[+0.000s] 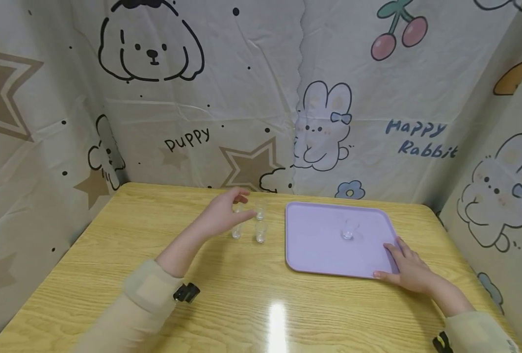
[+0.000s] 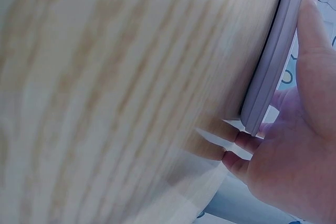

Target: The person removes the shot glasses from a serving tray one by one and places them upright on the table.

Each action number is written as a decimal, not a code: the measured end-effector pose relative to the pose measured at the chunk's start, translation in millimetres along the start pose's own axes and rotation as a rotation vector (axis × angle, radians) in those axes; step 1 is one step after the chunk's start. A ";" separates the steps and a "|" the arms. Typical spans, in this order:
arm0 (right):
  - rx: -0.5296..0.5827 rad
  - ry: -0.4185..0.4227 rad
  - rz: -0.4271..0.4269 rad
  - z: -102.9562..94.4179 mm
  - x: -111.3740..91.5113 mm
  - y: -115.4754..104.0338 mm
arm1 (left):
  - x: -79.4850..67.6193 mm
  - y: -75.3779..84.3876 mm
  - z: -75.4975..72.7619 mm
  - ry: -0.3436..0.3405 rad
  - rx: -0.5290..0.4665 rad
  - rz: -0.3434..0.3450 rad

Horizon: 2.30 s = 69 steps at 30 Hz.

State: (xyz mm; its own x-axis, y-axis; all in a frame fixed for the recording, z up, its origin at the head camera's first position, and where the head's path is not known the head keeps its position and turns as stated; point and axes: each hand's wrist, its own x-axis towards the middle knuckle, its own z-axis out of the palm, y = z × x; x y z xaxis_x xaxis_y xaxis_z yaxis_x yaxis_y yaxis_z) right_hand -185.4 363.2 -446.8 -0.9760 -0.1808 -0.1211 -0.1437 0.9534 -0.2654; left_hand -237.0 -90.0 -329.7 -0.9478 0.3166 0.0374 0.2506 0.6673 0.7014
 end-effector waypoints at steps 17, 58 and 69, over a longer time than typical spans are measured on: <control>0.006 0.007 0.000 -0.2 -0.5 0.9 | 19.2 56.6 35.4 0.101 -0.138 0.122; -0.006 -0.009 0.017 0.8 1.4 1.0 | 103.2 89.1 205.6 0.084 -0.087 0.109; -0.007 -0.010 0.008 0.9 1.6 1.9 | 114.3 90.4 228.0 -0.008 0.212 0.104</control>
State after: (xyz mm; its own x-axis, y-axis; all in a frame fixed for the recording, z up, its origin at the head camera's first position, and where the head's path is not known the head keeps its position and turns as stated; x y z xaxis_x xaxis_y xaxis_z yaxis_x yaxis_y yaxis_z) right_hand -187.2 364.5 -448.4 -0.9755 -0.1756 -0.1324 -0.1373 0.9565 -0.2574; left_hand -277.8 160.2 -424.3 -0.9134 0.3959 0.0949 0.3833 0.7575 0.5284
